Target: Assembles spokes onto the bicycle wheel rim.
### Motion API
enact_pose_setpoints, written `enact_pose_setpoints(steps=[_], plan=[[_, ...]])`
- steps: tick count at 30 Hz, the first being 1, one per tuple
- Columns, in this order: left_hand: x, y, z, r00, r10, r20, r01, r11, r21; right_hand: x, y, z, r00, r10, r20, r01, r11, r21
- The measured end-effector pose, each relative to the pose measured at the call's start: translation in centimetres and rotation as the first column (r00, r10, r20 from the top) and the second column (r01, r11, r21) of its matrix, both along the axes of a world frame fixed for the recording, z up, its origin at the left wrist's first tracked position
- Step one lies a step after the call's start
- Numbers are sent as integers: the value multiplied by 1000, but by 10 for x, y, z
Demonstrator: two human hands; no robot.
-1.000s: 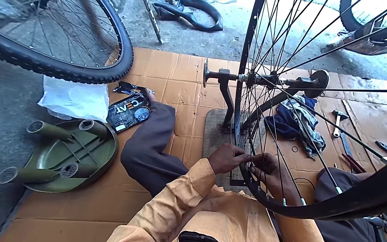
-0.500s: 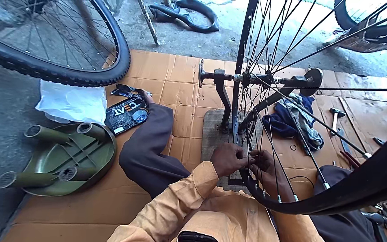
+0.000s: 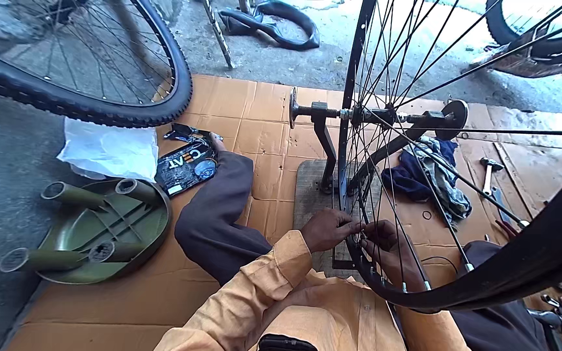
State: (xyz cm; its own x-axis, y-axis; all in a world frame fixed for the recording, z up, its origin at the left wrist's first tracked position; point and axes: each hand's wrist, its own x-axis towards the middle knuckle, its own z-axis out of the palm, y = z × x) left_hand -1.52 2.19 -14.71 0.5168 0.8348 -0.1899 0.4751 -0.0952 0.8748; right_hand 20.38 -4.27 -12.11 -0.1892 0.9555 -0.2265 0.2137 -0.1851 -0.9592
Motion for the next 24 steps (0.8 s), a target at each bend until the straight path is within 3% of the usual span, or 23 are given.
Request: enact_pose_setpoints(steps=[6, 15, 20, 22, 24], plan=[[-2, 3, 2, 990, -100, 100, 106, 992, -61, 1, 2, -6, 1000, 21, 17, -22, 999, 43], [10, -7, 5, 995, 93, 22, -93, 996, -11, 3, 4, 10, 988, 67, 139, -69, 998, 11], [-3, -10, 6, 976, 78, 203, -69, 996, -52, 16, 3, 8, 996, 66, -55, -68, 997, -30], [-9, -8, 5, 945, 164, 284, -148, 986, -78, 19, 2, 10, 996, 31, -81, -32, 999, -13], [-8, -3, -1, 938, 240, 250, -228, 971, -77, 19, 3, 13, 996, -30, -87, 31, 1000, 5]])
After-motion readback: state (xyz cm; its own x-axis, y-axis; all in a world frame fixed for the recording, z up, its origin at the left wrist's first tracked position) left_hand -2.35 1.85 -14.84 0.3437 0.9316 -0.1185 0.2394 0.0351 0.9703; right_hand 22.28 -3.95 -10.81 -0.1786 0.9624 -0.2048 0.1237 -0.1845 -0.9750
